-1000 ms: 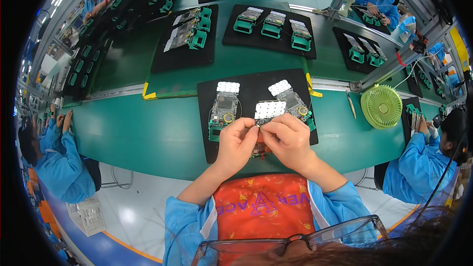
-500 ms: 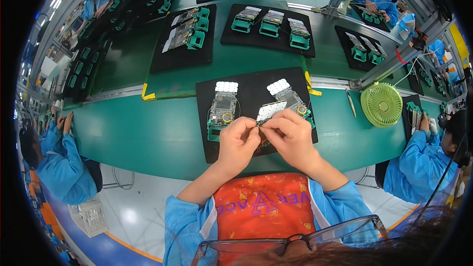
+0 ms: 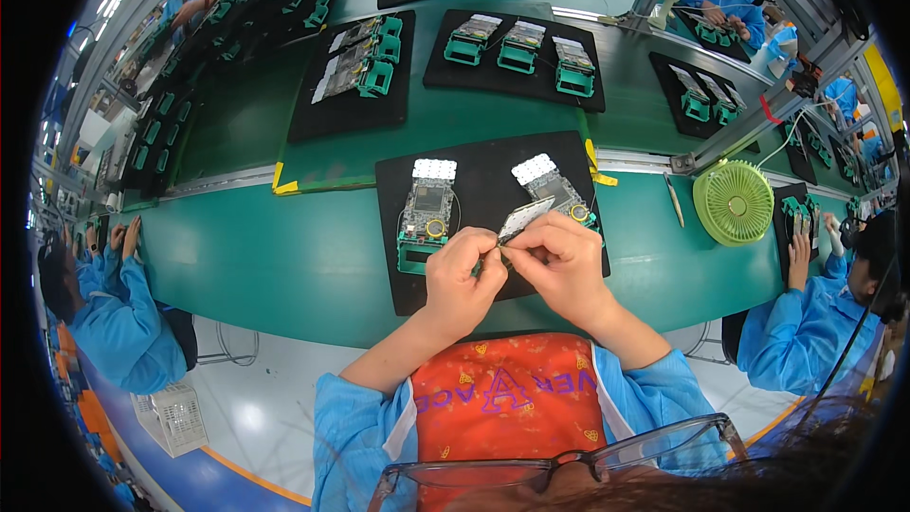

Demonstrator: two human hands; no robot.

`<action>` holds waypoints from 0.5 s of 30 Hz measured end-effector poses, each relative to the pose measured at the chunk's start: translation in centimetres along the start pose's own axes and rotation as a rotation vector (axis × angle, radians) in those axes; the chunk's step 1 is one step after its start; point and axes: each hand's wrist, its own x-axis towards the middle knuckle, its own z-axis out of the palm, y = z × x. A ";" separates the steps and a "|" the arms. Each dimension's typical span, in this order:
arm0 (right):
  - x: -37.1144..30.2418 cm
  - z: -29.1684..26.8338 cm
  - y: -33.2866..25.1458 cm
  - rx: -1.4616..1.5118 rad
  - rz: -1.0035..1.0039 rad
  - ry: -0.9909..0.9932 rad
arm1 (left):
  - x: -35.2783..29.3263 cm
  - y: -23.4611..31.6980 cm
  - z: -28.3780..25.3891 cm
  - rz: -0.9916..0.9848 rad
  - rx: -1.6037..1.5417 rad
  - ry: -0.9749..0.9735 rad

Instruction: The person peels protective films from circuit boards using tweezers, attaches keypad components onto the boards by hand, and places trays of assembled boards onto a conveyor belt.

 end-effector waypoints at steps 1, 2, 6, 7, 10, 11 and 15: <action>0.0 -0.1 0.0 0.014 0.019 0.003 | 0.0 -0.1 0.1 0.003 -0.006 -0.002; 0.0 -0.1 0.1 0.016 0.017 -0.001 | -0.1 -0.2 0.2 0.005 -0.010 -0.001; -0.2 -0.1 0.6 0.016 0.049 0.021 | -0.2 -0.4 0.7 0.015 0.015 0.002; -0.3 0.0 0.7 0.012 0.052 0.048 | -0.1 -0.5 0.8 0.020 0.007 0.002; -0.5 0.2 0.8 -0.008 0.048 0.076 | -0.2 -0.8 1.1 0.009 0.006 -0.007; -0.5 0.1 0.8 -0.006 0.048 0.075 | -0.2 -0.8 1.2 -0.002 0.004 -0.021; -0.5 -0.1 1.0 0.002 0.061 0.088 | -0.1 -0.7 1.3 0.002 0.004 -0.038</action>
